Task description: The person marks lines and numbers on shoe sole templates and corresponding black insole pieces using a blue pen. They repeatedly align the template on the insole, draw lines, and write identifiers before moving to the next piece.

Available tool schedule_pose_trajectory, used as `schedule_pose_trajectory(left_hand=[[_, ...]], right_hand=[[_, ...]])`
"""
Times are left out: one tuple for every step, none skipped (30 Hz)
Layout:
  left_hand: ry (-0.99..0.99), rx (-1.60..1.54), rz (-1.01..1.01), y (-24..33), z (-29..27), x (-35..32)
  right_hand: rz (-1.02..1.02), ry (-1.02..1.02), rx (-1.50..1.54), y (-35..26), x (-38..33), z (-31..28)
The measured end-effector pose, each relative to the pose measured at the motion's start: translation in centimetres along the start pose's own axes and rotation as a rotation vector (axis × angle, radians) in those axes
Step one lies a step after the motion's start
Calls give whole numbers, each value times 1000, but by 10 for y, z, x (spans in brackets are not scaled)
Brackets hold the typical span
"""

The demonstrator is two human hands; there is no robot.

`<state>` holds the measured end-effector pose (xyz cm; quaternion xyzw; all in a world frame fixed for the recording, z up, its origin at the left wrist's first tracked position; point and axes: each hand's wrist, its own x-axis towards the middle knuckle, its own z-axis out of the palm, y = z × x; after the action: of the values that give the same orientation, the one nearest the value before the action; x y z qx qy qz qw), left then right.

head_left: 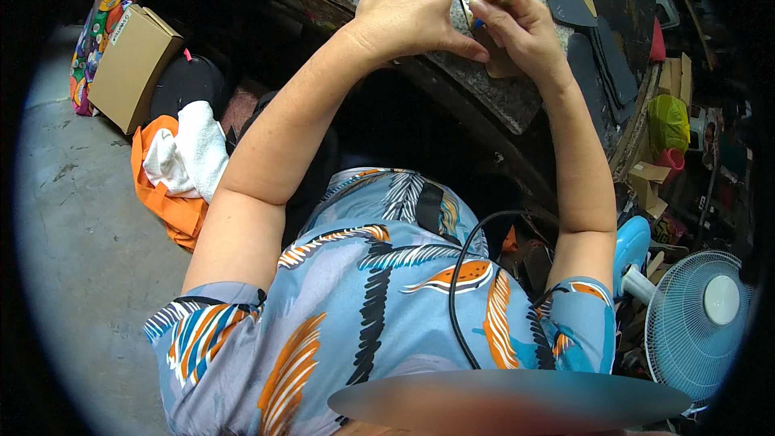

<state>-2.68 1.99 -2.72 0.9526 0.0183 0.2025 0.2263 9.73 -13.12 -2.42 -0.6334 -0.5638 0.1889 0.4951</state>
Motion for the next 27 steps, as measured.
schedule_pose_trajectory(left_hand=[[2, 18, 6, 0, 0, 1], [7, 39, 14, 0, -1, 3], [21, 30, 22, 0, -2, 3], [37, 21, 32, 1, -3, 2], [53, 13, 45, 2, -4, 2], [37, 11, 35, 3, -5, 2], [21, 6, 23, 4, -6, 2], [6, 3, 11, 4, -7, 1], [-3, -3, 2, 3, -6, 1], [-12, -12, -8, 2, -4, 1], [-22, -21, -19, 1, -1, 1], [17, -23, -11, -1, 1, 1], [56, -25, -2, -3, 5, 0], [95, -26, 12, -5, 8, 0], [86, 95, 36, -7, 10, 0], [83, 217, 66, -8, 12, 0], [11, 343, 52, -10, 13, 2], [84, 282, 71, -10, 13, 4], [80, 225, 46, -8, 14, 2], [68, 167, 20, -6, 14, 1], [35, 187, 23, -5, 12, 0], [30, 173, 18, -3, 10, 1], [14, 178, 10, -2, 9, 1], [21, 193, 11, 0, 8, 1], [35, 183, 17, 0, 7, 1], [19, 176, 13, 0, 7, 0], [20, 179, 13, 0, 7, 0]], right_hand=[[-2, 10, -63, -1, 0, 0], [-9, -15, -154, -1, 0, 0], [-17, -38, -245, -1, -1, 1], [-25, -60, -339, -2, -1, 0], [-78, -62, -329, -2, -2, 1], [-24, -28, -190, -2, -2, 1], [14, -1, -49, -3, -2, 1], [49, 24, 93, -3, -1, 0], [68, 45, 110, -4, 0, 1], [21, 43, 34, -5, 0, 1], [-25, 41, -41, -7, 1, 3], [-73, 44, -114, -8, 1, 5], [-22, -14, -227, -11, 0, 6], [-158, -25, -358, -14, -1, 9], [-298, -31, -495, -16, -2, 12], [-440, -36, -640, -18, -2, 15], [-396, -64, -718, -22, -7, 15], [-435, -1, -651, -22, -6, 16], [-254, -2, -505, -25, -8, 13], [-34, 12, -353, -27, -10, 10], [140, 59, -22, -29, -12, 3], [357, 126, 296, -31, -15, -5], [368, 160, 314, -34, -19, -12], [385, 178, 54, -36, -21, -19], [364, 173, -183, -38, -22, -29], [343, 157, -423, -40, -26, -35], [333, 130, -795, -43, -25, -43]])
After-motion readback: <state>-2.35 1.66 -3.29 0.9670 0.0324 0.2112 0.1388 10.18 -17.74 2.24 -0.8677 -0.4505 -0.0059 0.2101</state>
